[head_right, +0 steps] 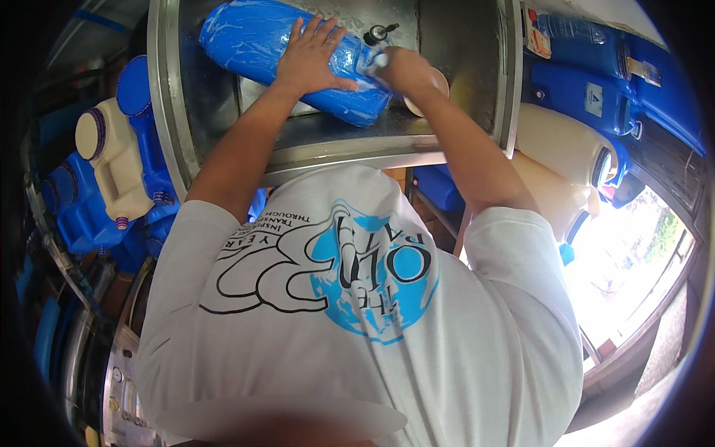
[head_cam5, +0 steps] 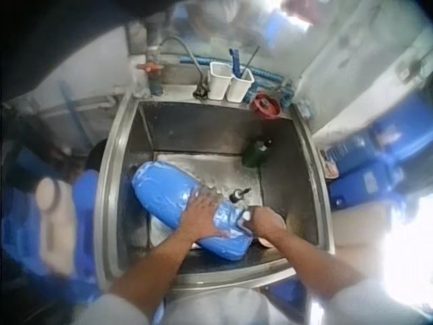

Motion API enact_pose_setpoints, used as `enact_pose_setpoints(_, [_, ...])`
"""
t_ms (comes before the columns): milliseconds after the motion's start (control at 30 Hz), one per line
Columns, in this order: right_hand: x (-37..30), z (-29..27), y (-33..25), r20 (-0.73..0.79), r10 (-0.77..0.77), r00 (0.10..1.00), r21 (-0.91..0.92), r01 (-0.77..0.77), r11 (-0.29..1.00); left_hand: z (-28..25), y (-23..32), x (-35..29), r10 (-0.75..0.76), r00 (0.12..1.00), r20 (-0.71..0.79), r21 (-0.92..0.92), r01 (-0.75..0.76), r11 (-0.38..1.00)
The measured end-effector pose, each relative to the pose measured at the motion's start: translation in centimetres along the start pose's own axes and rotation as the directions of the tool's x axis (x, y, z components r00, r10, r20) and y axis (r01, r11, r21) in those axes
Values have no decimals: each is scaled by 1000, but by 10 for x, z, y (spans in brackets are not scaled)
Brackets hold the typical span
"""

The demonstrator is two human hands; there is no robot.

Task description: The person scrubs a blue plastic container with a sponge and soap, rinses it under running water, and places it aside. The person repeats the process with another blue container, scrubbing and rinsing each thoroughly.

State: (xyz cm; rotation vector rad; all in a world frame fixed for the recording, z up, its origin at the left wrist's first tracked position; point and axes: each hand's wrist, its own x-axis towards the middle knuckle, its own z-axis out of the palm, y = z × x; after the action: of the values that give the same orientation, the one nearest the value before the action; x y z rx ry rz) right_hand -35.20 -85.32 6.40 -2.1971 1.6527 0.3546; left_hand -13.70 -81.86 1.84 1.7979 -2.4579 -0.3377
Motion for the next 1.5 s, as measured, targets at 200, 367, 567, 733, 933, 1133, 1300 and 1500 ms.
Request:
enact_pose_setpoints(200, [22, -4, -9, 17, 100, 995, -67, -98, 993, 5, -6, 0, 6, 999, -39, -7, -7, 1000])
enact_pose_setpoints(367, [24, 3, 16, 7, 133, 991, -91, -132, 987, 2, 2, -3, 33, 999, -2, -29, -34, 999])
enact_pose_setpoints(567, [12, -3, 15, 23, 179, 984, -71, -177, 982, 5, -3, -1, 29, 999, -25, -37, -30, 999])
enact_pose_setpoints(733, [4, 13, 5, -91, 136, 987, -15, -138, 990, -3, -6, -6, 26, 999, -30, -56, -28, 998])
enact_pose_setpoints(933, [20, 8, -11, -73, 140, 987, -81, -146, 986, -11, -6, -7, 37, 999, -4, -50, -37, 998])
enact_pose_setpoints(1133, [22, 1, -5, -64, 144, 988, -92, -149, 985, -9, -5, 1, 45, 999, -9, -51, -45, 998])
enact_pose_setpoints(1300, [-9, -2, 71, -40, 328, 944, -109, -330, 938, -4, -8, -2, 52, 998, -30, -70, -54, 996])
enact_pose_setpoints(1500, [-20, 11, 35, -193, 160, 968, 176, -126, 976, 1, -8, -2, 44, 998, -45, -47, -46, 998])
